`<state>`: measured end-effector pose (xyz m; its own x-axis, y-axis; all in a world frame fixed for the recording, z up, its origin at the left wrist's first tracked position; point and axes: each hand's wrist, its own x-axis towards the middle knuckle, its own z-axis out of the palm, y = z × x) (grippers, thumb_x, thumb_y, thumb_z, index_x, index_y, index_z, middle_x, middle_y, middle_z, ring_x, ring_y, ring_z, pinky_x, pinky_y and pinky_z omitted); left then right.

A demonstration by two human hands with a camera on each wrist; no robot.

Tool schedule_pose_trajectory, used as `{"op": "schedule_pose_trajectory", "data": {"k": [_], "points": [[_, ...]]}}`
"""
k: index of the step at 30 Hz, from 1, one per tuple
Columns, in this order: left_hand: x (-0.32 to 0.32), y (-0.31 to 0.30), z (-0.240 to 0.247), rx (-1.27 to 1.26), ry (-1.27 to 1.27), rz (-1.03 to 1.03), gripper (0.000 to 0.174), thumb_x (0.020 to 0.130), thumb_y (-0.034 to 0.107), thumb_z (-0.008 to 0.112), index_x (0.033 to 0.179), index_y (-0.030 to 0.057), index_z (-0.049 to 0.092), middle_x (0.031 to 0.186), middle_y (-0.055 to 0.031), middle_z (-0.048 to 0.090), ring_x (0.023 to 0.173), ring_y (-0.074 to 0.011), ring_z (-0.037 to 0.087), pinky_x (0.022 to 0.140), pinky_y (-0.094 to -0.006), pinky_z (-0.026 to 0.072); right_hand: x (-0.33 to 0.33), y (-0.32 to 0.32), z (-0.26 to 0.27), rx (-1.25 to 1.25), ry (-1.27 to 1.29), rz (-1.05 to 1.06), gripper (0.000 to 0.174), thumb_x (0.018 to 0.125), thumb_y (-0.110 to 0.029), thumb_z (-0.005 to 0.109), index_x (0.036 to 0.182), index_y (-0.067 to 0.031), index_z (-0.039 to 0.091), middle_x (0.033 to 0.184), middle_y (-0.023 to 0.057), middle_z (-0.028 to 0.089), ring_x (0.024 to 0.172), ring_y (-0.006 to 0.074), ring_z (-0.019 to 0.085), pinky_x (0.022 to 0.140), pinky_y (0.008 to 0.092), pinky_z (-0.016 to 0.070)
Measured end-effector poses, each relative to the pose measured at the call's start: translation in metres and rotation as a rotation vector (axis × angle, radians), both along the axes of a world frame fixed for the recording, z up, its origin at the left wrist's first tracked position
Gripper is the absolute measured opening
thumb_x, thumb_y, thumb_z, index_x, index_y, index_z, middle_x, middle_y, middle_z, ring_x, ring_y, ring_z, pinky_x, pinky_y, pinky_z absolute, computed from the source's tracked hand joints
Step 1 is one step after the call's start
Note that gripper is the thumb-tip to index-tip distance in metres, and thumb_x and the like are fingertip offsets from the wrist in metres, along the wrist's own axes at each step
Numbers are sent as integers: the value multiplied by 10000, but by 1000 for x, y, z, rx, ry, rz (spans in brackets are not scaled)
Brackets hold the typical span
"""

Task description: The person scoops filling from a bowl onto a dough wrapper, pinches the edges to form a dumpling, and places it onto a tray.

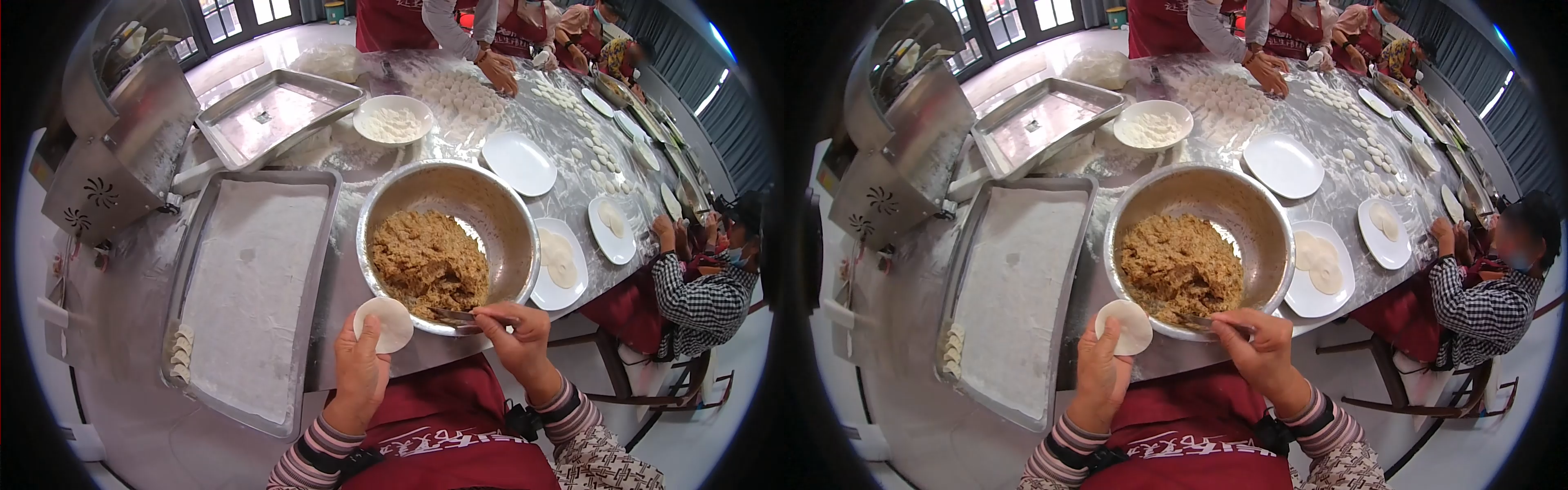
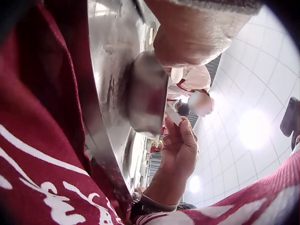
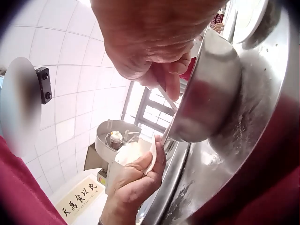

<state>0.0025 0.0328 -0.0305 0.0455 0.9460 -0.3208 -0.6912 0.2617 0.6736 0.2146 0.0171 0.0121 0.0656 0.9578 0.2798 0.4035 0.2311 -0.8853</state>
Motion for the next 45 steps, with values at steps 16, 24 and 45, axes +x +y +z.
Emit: {"op": "schedule_pose_trajectory", "data": {"k": [16, 24, 45], "points": [[-25, 7, 24, 1, 49, 125, 253, 961, 168, 537, 1170, 27, 550, 1073, -82, 627, 979, -181, 616, 846, -334, 507, 13, 32, 15, -359, 404, -49, 137, 862, -77, 661, 897, 53, 680, 744, 95, 679, 682, 170, 692, 509, 200, 478], [-26, 1, 13, -64, 15, 83, 262, 967, 158, 519, 1190, 20, 524, 1095, -96, 618, 994, -195, 612, 876, -355, 500, 20, 19, 28, -110, 203, 68, 74, 808, 21, 680, 873, 40, 708, 790, 83, 707, 705, 134, 669, 647, 227, 521], [-16, 0, 5, -70, 17, 38, 272, 970, 157, 502, 1188, -6, 509, 1099, -147, 614, 1017, -265, 615, 911, -385, 491, -5, 49, -17, -76, 26, 57, 116, 829, -21, 678, 917, 51, 703, 772, 114, 712, 699, 106, 659, 622, 232, 518]]}}
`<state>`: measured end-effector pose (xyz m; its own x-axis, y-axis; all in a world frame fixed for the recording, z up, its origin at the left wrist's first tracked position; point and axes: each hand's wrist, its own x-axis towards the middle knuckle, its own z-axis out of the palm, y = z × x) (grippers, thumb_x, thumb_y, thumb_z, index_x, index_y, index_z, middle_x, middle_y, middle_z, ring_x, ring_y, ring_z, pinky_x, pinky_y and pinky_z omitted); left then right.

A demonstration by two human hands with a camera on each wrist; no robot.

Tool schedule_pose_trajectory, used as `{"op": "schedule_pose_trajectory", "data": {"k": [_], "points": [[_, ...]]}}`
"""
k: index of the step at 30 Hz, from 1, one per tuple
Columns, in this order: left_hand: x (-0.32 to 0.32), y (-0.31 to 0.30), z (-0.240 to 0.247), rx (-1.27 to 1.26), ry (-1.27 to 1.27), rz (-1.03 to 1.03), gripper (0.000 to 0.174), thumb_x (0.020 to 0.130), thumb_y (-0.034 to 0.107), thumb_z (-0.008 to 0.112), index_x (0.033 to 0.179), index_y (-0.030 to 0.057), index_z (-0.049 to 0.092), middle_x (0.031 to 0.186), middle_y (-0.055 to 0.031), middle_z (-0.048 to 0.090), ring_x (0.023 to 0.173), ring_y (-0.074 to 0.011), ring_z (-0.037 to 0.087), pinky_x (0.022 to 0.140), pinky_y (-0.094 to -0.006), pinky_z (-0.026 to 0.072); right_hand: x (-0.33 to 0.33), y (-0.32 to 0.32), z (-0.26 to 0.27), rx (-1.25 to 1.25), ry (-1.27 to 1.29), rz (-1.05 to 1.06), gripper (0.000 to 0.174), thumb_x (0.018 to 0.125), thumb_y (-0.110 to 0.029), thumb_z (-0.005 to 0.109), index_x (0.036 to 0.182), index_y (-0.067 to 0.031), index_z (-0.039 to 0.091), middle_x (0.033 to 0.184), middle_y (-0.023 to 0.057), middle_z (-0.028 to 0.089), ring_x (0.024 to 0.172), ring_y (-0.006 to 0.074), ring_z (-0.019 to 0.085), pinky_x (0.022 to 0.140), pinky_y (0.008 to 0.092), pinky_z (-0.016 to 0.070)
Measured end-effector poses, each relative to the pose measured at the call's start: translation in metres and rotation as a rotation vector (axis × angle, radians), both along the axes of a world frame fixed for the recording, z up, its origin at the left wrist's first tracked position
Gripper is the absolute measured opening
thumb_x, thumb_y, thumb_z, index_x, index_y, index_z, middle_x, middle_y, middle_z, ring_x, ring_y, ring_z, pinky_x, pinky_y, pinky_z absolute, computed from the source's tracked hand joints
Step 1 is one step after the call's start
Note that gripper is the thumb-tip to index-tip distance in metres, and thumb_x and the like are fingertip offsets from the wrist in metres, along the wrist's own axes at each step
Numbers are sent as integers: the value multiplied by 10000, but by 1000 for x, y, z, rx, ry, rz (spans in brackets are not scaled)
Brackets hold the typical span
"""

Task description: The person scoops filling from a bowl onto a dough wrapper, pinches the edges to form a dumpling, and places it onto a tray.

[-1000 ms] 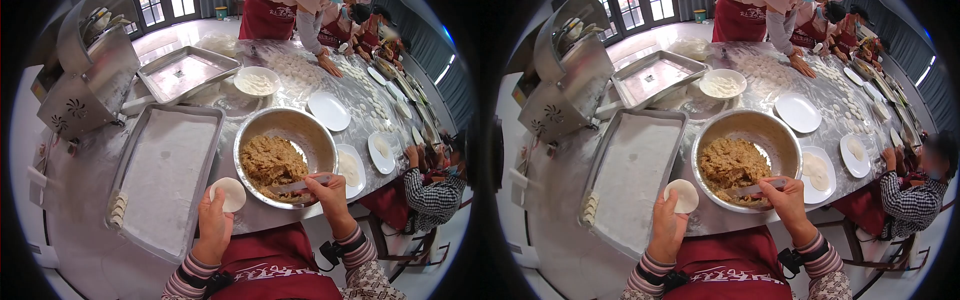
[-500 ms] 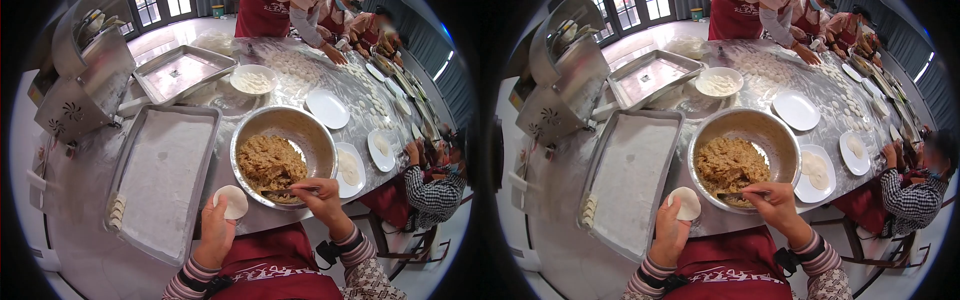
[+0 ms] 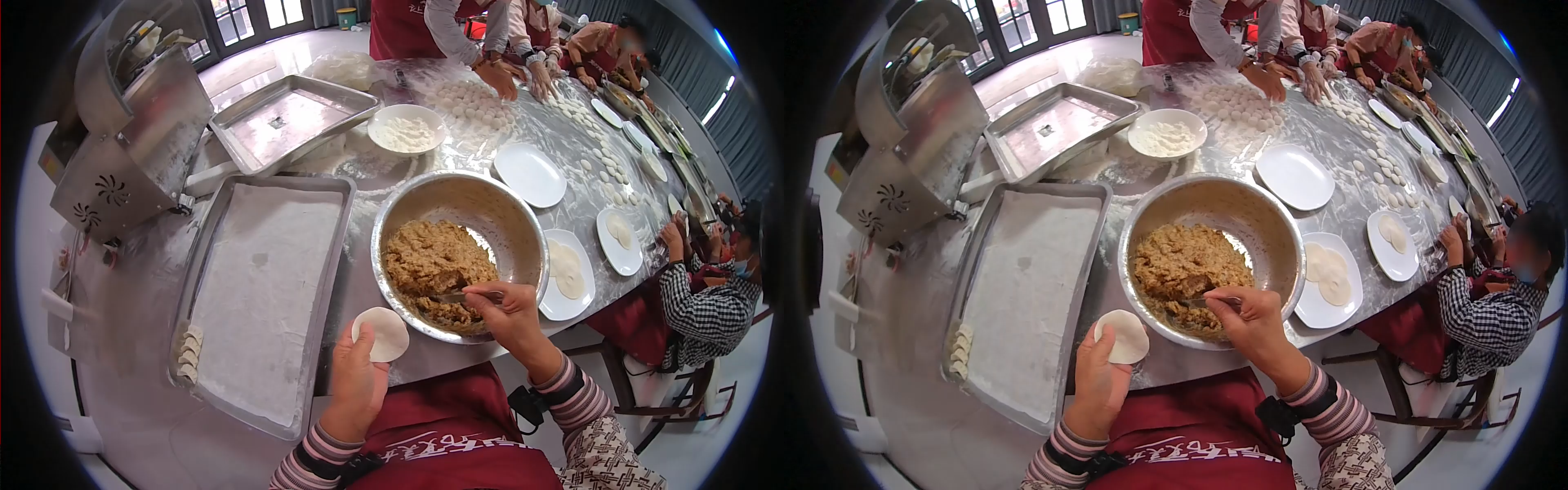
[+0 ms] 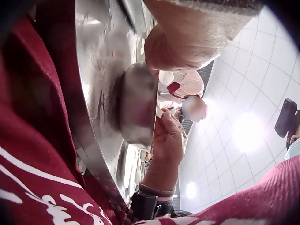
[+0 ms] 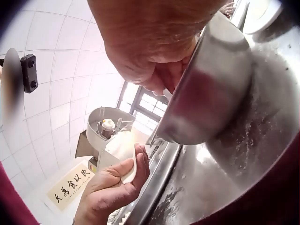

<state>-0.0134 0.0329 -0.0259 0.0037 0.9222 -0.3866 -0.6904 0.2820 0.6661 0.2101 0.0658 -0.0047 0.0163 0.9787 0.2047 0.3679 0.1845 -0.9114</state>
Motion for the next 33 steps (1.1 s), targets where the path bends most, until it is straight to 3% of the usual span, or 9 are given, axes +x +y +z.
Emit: {"op": "schedule_pose_trajectory", "data": {"k": [7, 9, 18, 22, 25, 28, 29, 31, 33], "points": [[-3, -1, 0, -2, -6, 7, 269, 971, 173, 506, 1185, 9, 515, 1098, -140, 616, 1018, -254, 616, 902, -384, 497, -3, 4, 12, -135, 68, 1, 143, 839, -46, 671, 904, 79, 694, 764, 110, 708, 689, 119, 675, 587, 226, 512], [-4, -1, 2, 12, -34, 6, 257, 963, 177, 535, 1174, 31, 546, 1084, -84, 623, 1002, -181, 606, 882, -340, 496, 3, 8, 14, -242, 202, 2, 164, 853, -58, 656, 906, 96, 683, 751, 121, 696, 693, 156, 693, 560, 224, 519], [-14, 10, 22, 41, -3, -31, 315, 982, 207, 495, 1220, 0, 490, 1148, -115, 588, 1046, -216, 588, 909, -375, 486, 32, 29, 16, -570, 631, 2, 200, 868, -93, 644, 967, 79, 619, 809, 170, 680, 714, 264, 708, 561, 286, 559], [-2, 16, 34, 31, -72, -104, 353, 998, 251, 457, 1231, -15, 470, 1175, -127, 574, 1073, -235, 578, 938, -388, 470, 35, 22, 29, -575, 740, 6, 220, 871, -104, 642, 1001, 71, 614, 835, 171, 678, 750, 275, 708, 599, 302, 564], [13, 19, 39, -12, -193, -161, 405, 1015, 316, 399, 1240, -15, 464, 1195, -137, 563, 1108, -252, 562, 983, -399, 439, 22, 4, 43, -468, 842, -39, 190, 883, -84, 618, 945, 96, 622, 864, 169, 672, 766, 275, 707, 615, 311, 570], [25, 19, 44, -3, -267, -190, 476, 1020, 380, 342, 1268, -15, 437, 1231, -145, 540, 1145, -258, 540, 1017, -409, 411, 9, -20, 42, -139, 506, -31, 130, 859, -44, 621, 920, 69, 641, 884, 174, 681, 813, 298, 703, 658, 316, 573], [28, 20, 43, 22, -268, -205, 496, 1019, 399, 324, 1279, -12, 425, 1240, -146, 532, 1162, -257, 525, 1029, -415, 399, 9, -27, 38, -138, 502, -26, 130, 859, -44, 621, 920, 69, 641, 884, 174, 681, 813, 298, 703, 658, 316, 573], [31, 20, 40, 51, -271, -216, 517, 1019, 418, 307, 1290, -10, 413, 1250, -147, 524, 1179, -256, 510, 1041, -422, 387, 6, -35, 32, 564, -163, 267, 157, 799, -21, 669, 944, 38, 658, 911, 161, 686, 854, 302, 698, 700, 329, 569], [33, 20, 37, 84, -316, -213, 523, 1016, 431, 305, 1295, 1, 409, 1259, -134, 518, 1194, -247, 493, 1051, -423, 370, 0, -40, 39, 816, -468, 402, 202, 754, -37, 708, 948, 0, 668, 933, 147, 686, 882, 296, 693, 722, 339, 560]]}}
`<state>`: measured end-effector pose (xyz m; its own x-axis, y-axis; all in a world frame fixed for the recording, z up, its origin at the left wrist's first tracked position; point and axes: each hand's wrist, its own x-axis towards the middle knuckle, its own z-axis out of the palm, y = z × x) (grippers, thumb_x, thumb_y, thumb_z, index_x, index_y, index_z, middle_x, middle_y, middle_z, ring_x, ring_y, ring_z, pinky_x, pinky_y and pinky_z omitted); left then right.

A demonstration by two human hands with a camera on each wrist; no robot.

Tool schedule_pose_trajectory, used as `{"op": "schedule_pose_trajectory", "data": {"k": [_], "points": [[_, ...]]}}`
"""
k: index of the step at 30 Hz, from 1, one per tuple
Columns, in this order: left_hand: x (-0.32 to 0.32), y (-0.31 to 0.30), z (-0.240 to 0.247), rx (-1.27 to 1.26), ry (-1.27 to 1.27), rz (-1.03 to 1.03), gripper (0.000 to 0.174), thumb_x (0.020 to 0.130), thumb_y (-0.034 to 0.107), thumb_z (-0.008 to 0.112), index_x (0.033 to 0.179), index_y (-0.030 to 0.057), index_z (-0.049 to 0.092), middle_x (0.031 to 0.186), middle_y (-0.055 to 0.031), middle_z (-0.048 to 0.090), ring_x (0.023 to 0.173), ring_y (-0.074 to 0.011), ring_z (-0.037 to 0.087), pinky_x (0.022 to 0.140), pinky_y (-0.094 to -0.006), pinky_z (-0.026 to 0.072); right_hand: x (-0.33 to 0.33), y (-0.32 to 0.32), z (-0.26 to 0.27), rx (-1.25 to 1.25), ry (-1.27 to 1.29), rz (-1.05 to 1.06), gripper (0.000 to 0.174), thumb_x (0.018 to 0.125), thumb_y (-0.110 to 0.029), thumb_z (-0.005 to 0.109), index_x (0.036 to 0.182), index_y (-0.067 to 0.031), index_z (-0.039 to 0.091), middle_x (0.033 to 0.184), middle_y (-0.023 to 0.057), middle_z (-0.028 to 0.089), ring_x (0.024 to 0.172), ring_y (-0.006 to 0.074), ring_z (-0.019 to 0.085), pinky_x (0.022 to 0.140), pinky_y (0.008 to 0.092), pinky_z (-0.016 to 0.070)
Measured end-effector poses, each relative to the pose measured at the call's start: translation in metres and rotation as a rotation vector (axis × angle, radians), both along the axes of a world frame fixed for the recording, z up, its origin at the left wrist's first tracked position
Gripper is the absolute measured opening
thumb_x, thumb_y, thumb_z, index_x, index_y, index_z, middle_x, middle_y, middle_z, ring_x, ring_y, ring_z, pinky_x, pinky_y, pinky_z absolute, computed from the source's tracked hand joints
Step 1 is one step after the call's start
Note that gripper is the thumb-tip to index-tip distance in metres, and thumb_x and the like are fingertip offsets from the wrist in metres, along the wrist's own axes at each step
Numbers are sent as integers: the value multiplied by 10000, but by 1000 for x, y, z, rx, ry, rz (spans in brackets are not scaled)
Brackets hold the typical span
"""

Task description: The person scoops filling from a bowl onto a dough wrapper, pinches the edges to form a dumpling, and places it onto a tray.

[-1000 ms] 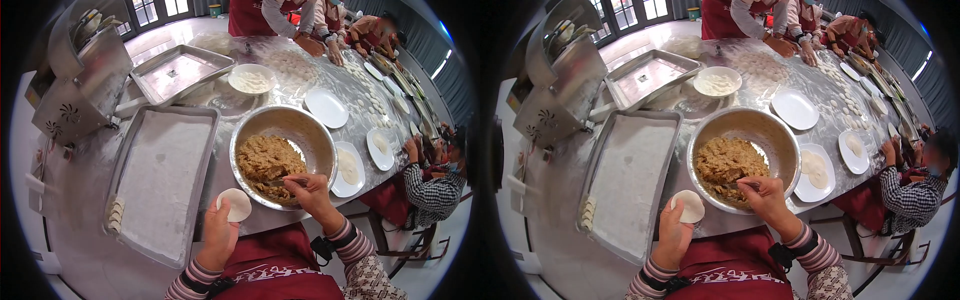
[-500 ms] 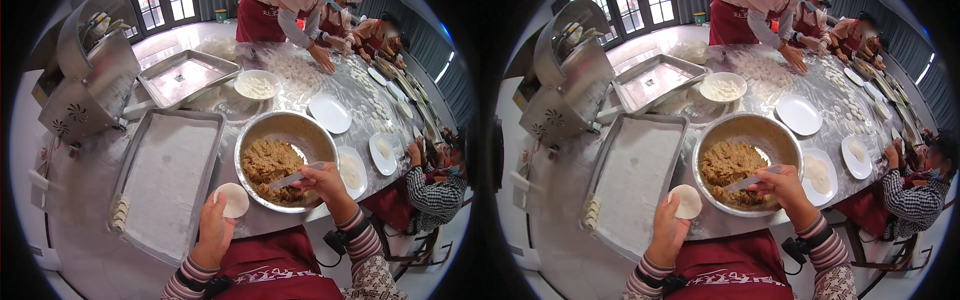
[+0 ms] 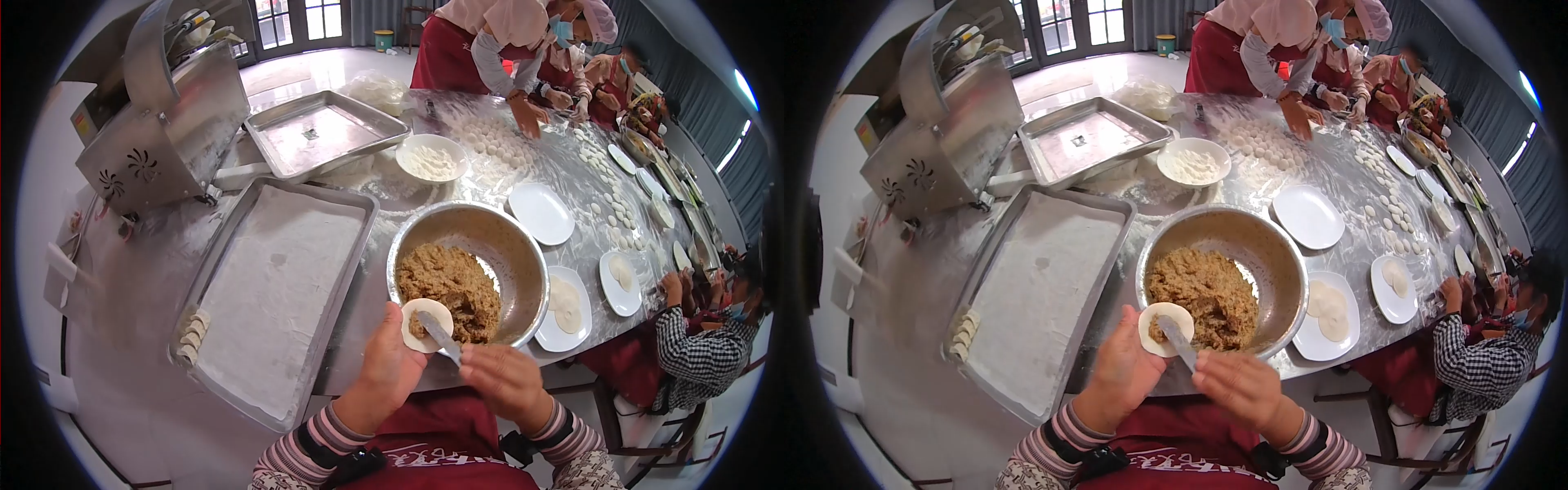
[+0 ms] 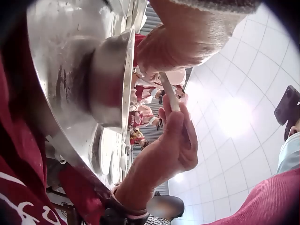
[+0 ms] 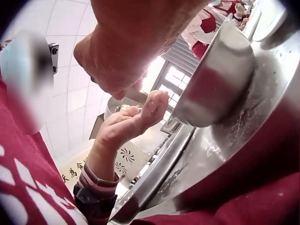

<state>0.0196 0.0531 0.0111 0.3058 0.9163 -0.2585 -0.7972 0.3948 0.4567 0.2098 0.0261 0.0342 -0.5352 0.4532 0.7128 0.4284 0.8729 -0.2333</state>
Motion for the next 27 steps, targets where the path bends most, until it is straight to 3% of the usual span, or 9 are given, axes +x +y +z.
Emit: {"op": "schedule_pose_trajectory", "data": {"k": [3, 12, 14, 16, 18, 19, 21, 27], "points": [[2, -1, 8, -16, 40, 30, 576, 1014, 466, 254, 1301, -10, 408, 1268, -145, 509, 1192, -266, 481, 1051, -419, 349, 2, -16, 1, 65, -127, -36, 198, 761, -71, 715, 947, -16, 671, 969, 140, 686, 924, 267, 686, 734, 335, 546], [-2, -5, 7, 17, 26, 20, 518, 1021, 425, 294, 1287, 0, 422, 1266, -125, 509, 1187, -239, 491, 1053, -409, 359, -1, -20, 10, 68, -175, 3, 226, 765, -64, 705, 983, -24, 659, 1002, 132, 686, 947, 258, 683, 748, 326, 534], [-4, -5, 5, -10, 34, 54, 522, 1021, 422, 296, 1287, -11, 416, 1260, -136, 507, 1189, -248, 489, 1056, -413, 359, 4, -23, 13, -23, -66, -46, 225, 757, -52, 708, 976, -36, 659, 995, 133, 687, 930, 260, 687, 739, 327, 538], [-7, -5, 2, -40, 43, 70, 526, 1021, 419, 298, 1286, -22, 410, 1254, -147, 506, 1190, -256, 487, 1059, -417, 358, 6, -16, 12, -18, 136, -151, 250, 744, -1, 706, 987, -33, 656, 924, 127, 695, 822, 264, 699, 665, 314, 544], [-15, -5, 0, 19, 77, 105, 552, 1008, 447, 316, 1296, -15, 404, 1264, -162, 507, 1199, -290, 480, 1050, -439, 353, 6, -10, 12, -137, 166, -319, 214, 749, 25, 696, 957, -14, 666, 870, 131, 697, 744, 258, 692, 627, 303, 537], [-18, -6, 0, 17, 98, 133, 534, 1011, 435, 320, 1280, -17, 414, 1263, -162, 508, 1197, -294, 483, 1045, -447, 359, 6, -6, 7, -142, 172, -336, 214, 749, 25, 696, 957, -14, 666, 870, 131, 697, 744, 258, 692, 627, 303, 537], [-25, -9, 1, -4, 118, 134, 528, 1012, 430, 323, 1276, -18, 416, 1262, -161, 509, 1193, -293, 487, 1040, -445, 367, 7, 4, -9, -414, 271, -361, 147, 763, 27, 690, 907, 1, 677, 825, 140, 694, 701, 254, 681, 612, 303, 530], [-36, -15, -3, -54, 153, 139, 509, 1014, 416, 333, 1268, -16, 422, 1246, -159, 521, 1177, -293, 505, 1020, -439, 393, -2, 14, -27, -612, 286, -364, 101, 776, 15, 693, 876, 10, 690, 799, 152, 691, 708, 248, 687, 616, 296, 532]]}}
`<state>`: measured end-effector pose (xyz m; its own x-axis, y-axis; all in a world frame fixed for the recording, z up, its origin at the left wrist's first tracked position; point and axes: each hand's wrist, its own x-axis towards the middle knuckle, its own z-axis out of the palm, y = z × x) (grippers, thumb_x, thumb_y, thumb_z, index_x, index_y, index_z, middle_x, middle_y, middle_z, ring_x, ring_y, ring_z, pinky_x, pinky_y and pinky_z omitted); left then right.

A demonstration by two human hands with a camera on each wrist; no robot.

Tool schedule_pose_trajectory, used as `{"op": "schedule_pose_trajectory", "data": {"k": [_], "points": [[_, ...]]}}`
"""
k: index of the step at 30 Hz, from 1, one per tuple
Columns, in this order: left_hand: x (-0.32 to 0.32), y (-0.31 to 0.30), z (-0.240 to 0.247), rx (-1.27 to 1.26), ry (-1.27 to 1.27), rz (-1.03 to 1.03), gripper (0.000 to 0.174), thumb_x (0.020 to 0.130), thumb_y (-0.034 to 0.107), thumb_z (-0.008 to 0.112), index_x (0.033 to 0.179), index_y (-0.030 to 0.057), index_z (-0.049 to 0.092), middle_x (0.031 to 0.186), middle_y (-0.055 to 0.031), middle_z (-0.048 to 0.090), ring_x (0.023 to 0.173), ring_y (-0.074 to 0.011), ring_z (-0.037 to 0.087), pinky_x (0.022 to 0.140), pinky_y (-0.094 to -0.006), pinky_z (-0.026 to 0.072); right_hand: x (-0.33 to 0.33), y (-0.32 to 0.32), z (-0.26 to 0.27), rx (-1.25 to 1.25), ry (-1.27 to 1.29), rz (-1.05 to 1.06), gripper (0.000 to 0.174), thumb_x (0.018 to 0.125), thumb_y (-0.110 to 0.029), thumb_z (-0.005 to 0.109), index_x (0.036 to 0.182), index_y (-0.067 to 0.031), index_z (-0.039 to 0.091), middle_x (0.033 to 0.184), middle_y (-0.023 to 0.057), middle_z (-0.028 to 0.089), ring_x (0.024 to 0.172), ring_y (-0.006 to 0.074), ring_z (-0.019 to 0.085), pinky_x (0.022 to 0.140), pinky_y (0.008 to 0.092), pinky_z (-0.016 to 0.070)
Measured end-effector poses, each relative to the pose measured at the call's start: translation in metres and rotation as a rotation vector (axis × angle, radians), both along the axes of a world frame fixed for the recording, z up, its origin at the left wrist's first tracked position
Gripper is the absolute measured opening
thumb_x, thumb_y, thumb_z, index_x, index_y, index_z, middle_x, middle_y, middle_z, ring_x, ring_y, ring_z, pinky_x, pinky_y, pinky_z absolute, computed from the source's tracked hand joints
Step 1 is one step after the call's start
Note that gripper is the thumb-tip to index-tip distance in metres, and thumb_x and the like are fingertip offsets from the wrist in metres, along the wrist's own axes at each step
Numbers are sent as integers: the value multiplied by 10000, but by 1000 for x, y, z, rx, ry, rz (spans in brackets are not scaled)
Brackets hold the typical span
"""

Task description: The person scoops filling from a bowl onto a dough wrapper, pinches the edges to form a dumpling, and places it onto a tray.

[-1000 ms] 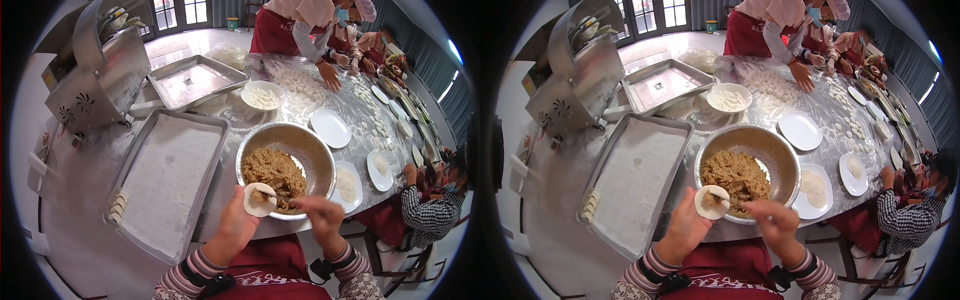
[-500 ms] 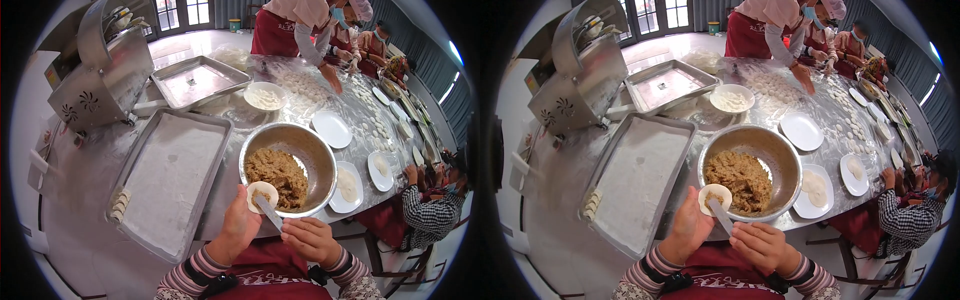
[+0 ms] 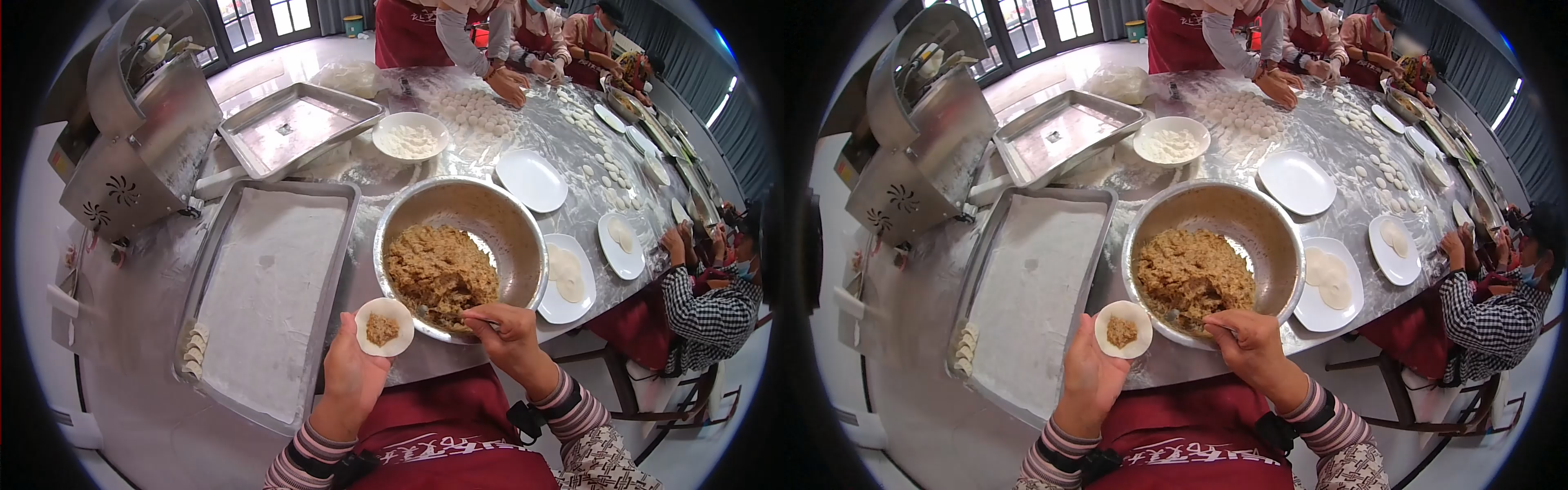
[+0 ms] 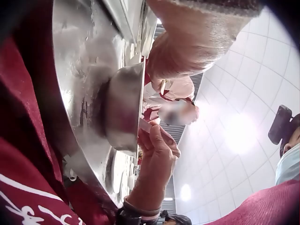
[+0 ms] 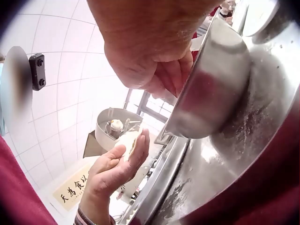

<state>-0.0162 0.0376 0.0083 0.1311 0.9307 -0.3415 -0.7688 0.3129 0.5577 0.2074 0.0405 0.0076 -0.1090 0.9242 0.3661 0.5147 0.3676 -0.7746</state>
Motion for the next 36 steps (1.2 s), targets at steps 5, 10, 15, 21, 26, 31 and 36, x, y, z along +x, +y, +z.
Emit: {"op": "schedule_pose_trajectory", "data": {"k": [5, 10, 15, 21, 26, 31, 36], "points": [[-2, 0, -2, 17, 17, -5, 483, 1015, 396, 346, 1259, -10, 436, 1231, -150, 535, 1155, -285, 523, 1006, -432, 409, 8, 3, -2, -200, 191, -40, 79, 820, -8, 673, 885, 34, 692, 814, 132, 710, 696, 194, 695, 619, 276, 543], [-3, 1, -4, 62, 61, -20, 488, 1013, 389, 362, 1266, -20, 442, 1235, -144, 534, 1158, -267, 524, 1001, -421, 414, 21, 16, 13, -498, 617, -91, 155, 862, -53, 649, 928, 87, 657, 791, 153, 690, 711, 235, 707, 613, 268, 568], [3, 5, -7, 59, 29, 1, 481, 1017, 368, 368, 1266, -35, 452, 1223, -140, 543, 1151, -250, 532, 1004, -406, 415, 28, 21, 11, -544, 834, -89, 171, 872, -92, 648, 918, 73, 651, 814, 162, 686, 722, 266, 709, 628, 298, 582], [10, 9, -14, 6, -2, 15, 454, 1008, 370, 387, 1234, -15, 470, 1226, -139, 551, 1164, -270, 523, 1013, -422, 397, 13, 3, 21, -254, 824, -125, 155, 880, -51, 630, 938, 91, 653, 831, 165, 687, 768, 260, 705, 688, 311, 585], [-5, 9, -8, 18, 25, 87, 445, 1010, 358, 388, 1243, -14, 459, 1232, -142, 544, 1165, -275, 519, 1016, -429, 395, 15, -13, 26, -180, 608, -118, 111, 851, 1, 649, 935, 67, 680, 825, 135, 696, 773, 206, 690, 703, 282, 560], [-7, 6, -7, 9, 42, 98, 443, 1011, 350, 387, 1246, -19, 451, 1232, -142, 541, 1164, -277, 517, 1018, -433, 392, 8, -7, 10, -173, 433, -57, 97, 832, 14, 667, 920, 40, 699, 822, 111, 706, 729, 150, 672, 680, 241, 525], [-6, 4, -4, -1, 48, 86, 431, 1014, 338, 384, 1242, -22, 450, 1220, -137, 542, 1151, -269, 520, 1013, -428, 396, 4, 3, 7, -44, 258, -131, 98, 823, 12, 674, 916, 20, 704, 797, 94, 704, 726, 126, 660, 669, 231, 514]]}}
